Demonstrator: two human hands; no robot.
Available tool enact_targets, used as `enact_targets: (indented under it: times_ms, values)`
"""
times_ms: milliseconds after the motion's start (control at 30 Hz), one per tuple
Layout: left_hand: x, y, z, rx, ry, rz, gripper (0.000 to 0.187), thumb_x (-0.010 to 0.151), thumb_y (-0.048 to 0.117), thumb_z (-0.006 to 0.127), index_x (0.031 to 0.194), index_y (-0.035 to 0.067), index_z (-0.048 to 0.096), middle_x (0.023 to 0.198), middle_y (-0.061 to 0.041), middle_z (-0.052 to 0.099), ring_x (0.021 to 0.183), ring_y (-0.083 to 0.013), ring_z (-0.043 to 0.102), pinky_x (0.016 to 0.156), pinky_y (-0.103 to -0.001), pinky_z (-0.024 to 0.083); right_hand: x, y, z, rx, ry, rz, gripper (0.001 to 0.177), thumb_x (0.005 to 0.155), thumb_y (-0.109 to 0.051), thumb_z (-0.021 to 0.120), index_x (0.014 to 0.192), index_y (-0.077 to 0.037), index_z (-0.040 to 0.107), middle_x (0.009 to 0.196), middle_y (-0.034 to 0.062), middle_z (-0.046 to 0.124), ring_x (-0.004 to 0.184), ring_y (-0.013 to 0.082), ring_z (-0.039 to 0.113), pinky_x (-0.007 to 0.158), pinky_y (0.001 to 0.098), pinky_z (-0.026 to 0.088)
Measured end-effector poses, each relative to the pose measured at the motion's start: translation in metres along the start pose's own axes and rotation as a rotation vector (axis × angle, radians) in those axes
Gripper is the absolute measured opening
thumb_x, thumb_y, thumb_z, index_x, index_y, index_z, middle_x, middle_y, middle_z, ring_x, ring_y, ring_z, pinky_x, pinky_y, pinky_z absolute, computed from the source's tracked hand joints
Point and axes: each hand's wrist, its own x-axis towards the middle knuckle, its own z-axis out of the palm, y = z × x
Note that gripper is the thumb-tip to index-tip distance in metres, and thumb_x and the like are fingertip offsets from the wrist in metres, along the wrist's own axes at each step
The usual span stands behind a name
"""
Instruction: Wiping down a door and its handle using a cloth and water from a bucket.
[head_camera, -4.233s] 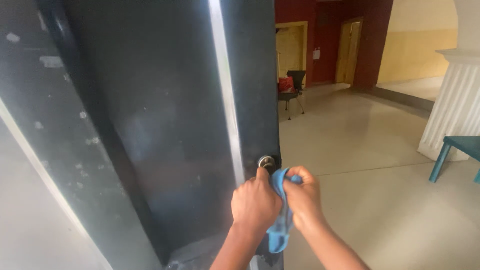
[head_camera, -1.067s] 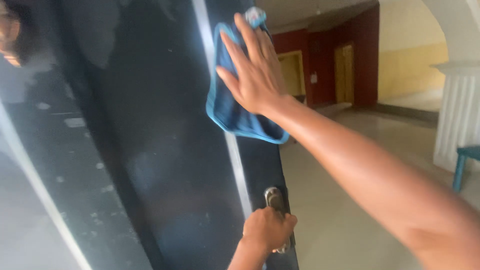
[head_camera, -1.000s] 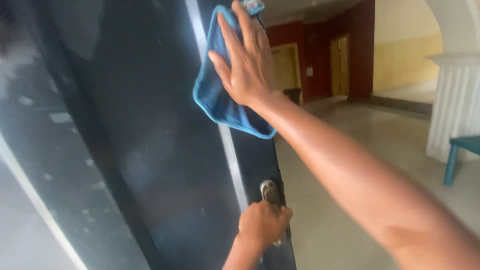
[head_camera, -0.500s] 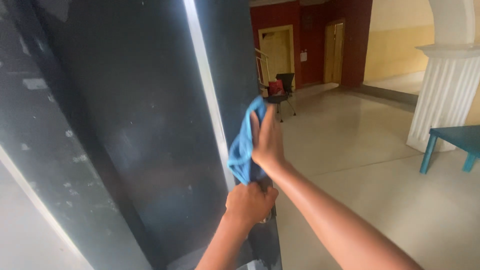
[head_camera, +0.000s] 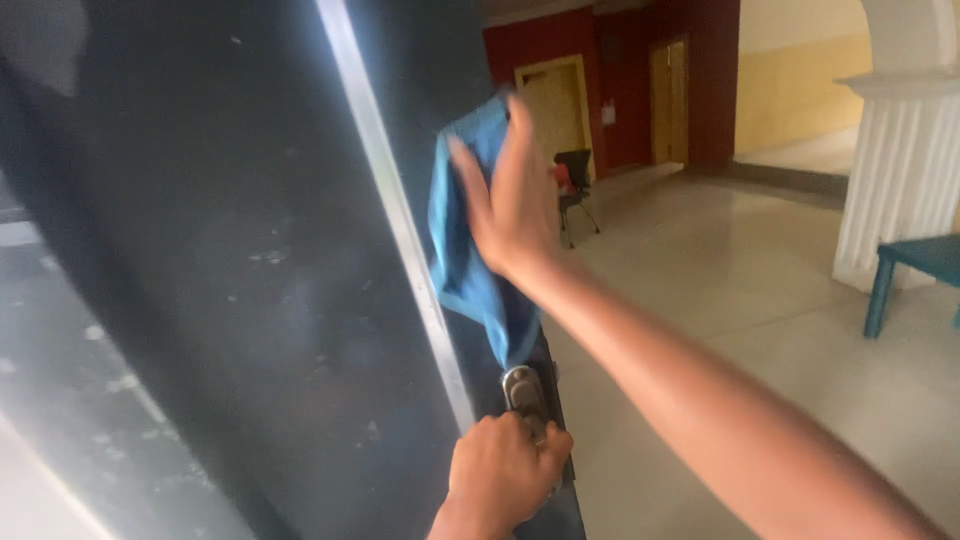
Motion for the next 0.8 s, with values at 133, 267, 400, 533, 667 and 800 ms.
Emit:
enact_targets:
  times_ms: [133,267,400,533,667,800]
  values:
    - [-0.001,0.001,-0.002,0.022,0.007,-0.006,0.058,0.089,0.051,0.057,0.066,-0.001,0.071,0.066,-0.025,0.067,0.070,-0.0441,0.070,0.071,-0.051,0.058,0.050,-0.003,0.007,0.179,0.007,0.136,0.073,0.112,-0.055,0.046,0.150,0.006,0.032,0.117,0.0217,0.067,0.106,0.0329,0.072,0.091,0.0486,0.057]
    - [-0.006,0.007,-0.005,0.071,0.011,-0.047,0.060,0.090,0.051,0.056,0.063,-0.001,0.071,0.064,-0.025,0.067,0.068,-0.0427,0.070,0.070,-0.050,0.058,0.024,-0.003,-0.005,0.237,-0.111,0.255,0.055,0.109,-0.054,0.039,0.130,-0.004,0.047,0.080,0.0071,0.068,0.065,0.0212,0.073,0.057,0.0371,0.057]
    - [-0.003,0.006,-0.003,0.097,0.048,-0.061,0.058,0.092,0.049,0.055,0.061,0.002,0.068,0.061,-0.026,0.066,0.064,-0.0405,0.072,0.068,-0.049,0.059,-0.039,-0.010,-0.036,0.498,-0.333,0.361,0.052,0.108,-0.049,0.033,0.128,-0.002,0.042,0.069,0.0076,0.065,0.050,0.0240,0.070,0.043,0.0340,0.055]
    - [0.002,-0.018,0.020,0.076,0.326,0.168,0.049,0.085,0.044,0.064,0.059,0.003,0.066,0.055,-0.026,0.062,0.056,-0.0453,0.066,0.058,-0.055,0.054,-0.108,-0.017,-0.072,0.388,-0.459,0.455,0.049,0.108,-0.047,0.039,0.123,-0.001,0.041,0.075,0.0170,0.067,0.063,0.0321,0.072,0.053,0.0409,0.053]
    - [-0.003,-0.018,0.009,0.056,0.140,0.219,0.050,0.087,0.043,0.066,0.059,0.001,0.064,0.056,-0.023,0.063,0.058,-0.0441,0.065,0.058,-0.054,0.054,-0.169,0.001,-0.088,0.587,-0.575,0.528,0.043,0.107,-0.041,0.053,0.126,-0.003,0.044,0.090,0.0140,0.066,0.081,0.0259,0.068,0.070,0.0367,0.054]
    - [-0.001,-0.004,-0.005,0.161,-0.103,0.083,0.045,0.082,0.042,0.069,0.064,0.001,0.066,0.062,-0.020,0.067,0.065,-0.0372,0.072,0.068,-0.047,0.060,-0.192,0.024,-0.088,0.880,-0.735,0.875,0.048,0.093,-0.038,0.064,0.127,-0.007,0.050,0.080,0.0053,0.064,0.070,0.0132,0.070,0.064,0.0289,0.058]
